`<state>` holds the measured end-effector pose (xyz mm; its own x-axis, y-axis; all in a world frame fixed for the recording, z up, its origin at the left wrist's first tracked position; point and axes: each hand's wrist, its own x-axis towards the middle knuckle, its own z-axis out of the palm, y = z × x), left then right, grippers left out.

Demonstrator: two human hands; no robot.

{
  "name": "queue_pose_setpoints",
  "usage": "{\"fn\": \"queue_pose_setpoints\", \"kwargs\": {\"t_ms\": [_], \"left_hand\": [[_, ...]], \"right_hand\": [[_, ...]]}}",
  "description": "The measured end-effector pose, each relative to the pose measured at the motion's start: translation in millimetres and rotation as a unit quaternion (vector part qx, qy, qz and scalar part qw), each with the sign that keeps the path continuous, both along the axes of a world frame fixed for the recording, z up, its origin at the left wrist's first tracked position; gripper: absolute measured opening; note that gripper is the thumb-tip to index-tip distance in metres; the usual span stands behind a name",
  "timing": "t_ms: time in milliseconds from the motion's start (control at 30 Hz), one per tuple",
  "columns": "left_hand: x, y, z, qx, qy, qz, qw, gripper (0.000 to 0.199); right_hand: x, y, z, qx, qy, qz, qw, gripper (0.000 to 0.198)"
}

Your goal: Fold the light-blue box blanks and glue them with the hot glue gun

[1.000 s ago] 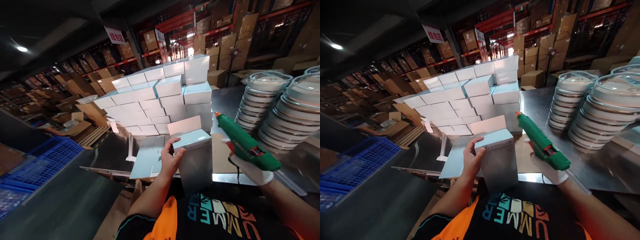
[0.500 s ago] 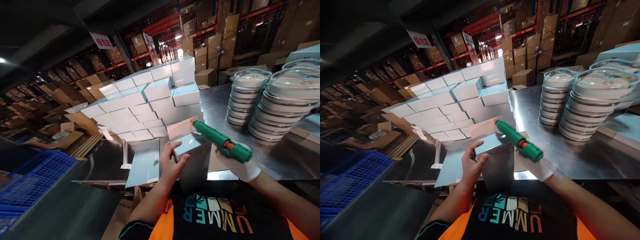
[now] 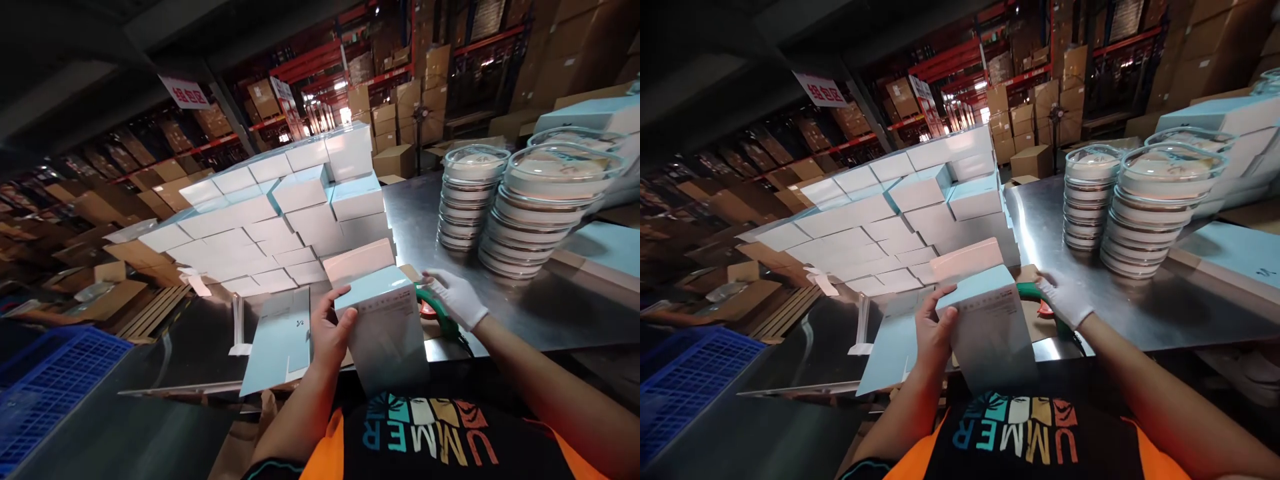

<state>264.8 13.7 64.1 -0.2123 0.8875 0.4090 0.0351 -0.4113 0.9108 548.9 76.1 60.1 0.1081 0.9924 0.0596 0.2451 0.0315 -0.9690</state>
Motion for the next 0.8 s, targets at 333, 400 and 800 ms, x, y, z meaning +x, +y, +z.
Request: {"fn": "queue_pose_setpoints", "kwargs": {"t_ms": [333, 400, 800], "left_hand": [[13, 4, -20.0, 0.014, -0.097, -0.037, 0.994, 0.081], [11, 5, -22.9, 0.036, -0.084, -0.039, 0.995, 0.086], [-20, 14, 24.6, 0.208, 0.205, -0.149, 0.945, 0.019]], "right_hand": [[-29, -34, 42, 0.137, 0.066, 0.254, 0.955, 0.080], [-21, -33, 31, 0.183, 0.036, 0.250, 0.950, 0.079], [-19, -31, 17, 0.423, -0.097, 0.308, 0.847, 0.041]]}}
